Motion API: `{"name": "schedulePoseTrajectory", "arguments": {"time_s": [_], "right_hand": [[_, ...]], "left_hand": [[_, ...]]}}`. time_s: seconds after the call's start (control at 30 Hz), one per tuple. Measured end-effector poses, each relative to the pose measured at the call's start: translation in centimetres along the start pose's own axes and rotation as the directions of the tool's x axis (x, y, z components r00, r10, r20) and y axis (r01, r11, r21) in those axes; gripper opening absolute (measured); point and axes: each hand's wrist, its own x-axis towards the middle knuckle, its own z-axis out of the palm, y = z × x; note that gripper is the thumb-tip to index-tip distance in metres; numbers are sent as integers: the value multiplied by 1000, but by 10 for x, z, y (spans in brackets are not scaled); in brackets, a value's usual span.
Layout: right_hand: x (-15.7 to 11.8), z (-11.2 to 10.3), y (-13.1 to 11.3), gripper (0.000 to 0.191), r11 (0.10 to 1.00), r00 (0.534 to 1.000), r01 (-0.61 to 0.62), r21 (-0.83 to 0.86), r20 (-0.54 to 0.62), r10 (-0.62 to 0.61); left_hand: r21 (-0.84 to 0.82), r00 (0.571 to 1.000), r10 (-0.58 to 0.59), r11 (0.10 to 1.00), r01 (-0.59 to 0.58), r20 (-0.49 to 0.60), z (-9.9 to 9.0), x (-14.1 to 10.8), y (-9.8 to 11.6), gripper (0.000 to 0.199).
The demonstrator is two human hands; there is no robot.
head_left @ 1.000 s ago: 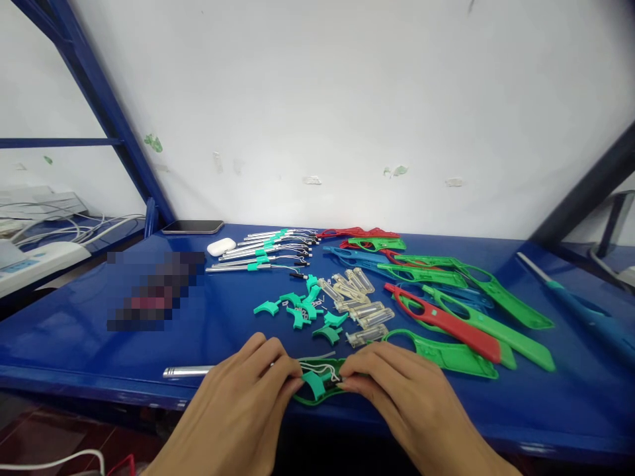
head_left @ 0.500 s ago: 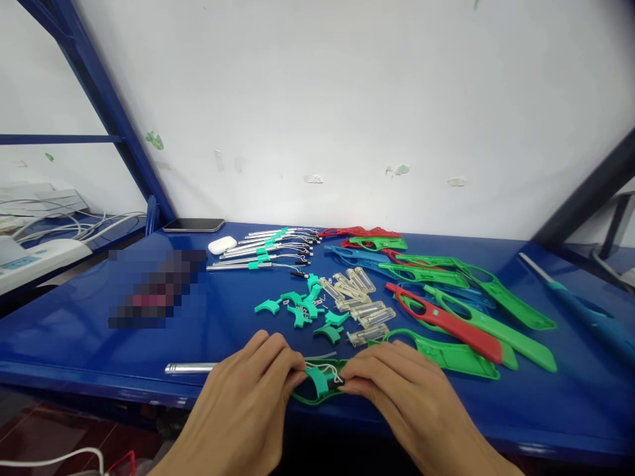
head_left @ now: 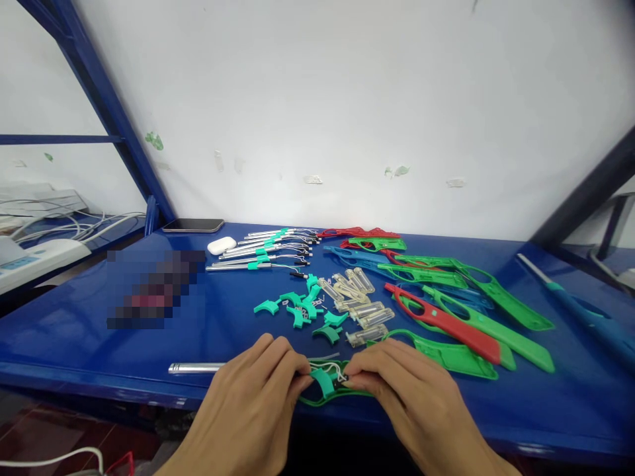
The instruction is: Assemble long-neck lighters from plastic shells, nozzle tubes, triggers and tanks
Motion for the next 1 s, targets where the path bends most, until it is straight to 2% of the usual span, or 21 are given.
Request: {"name": "schedulePoseTrajectory", "arguments": {"time_s": [0.13, 0.27, 0.47, 0.6, 1.0], "right_hand": [[4, -4, -2, 13, 991, 1000, -27, 128, -4, 28], [7, -8, -3, 5, 962, 989, -148, 231, 11, 150], [6, -9, 0, 12, 933, 974, -224, 282, 40, 222], [5, -8, 1, 9, 912, 965, -262, 316, 57, 257], [8, -9, -2, 12, 870, 941, -337, 359, 130, 311]], "left_hand": [[0, 1000, -8, 1000, 8, 2, 0, 0, 0, 22], [8, 1000, -8, 1000, 8, -4, 0, 1, 0, 21], [18, 1000, 22, 1000, -22, -10, 1, 2, 0, 23], [14, 1000, 14, 1000, -14, 2, 2, 2, 0, 21], [38, 1000, 23, 999, -24, 11, 2, 1, 2, 23]]}}
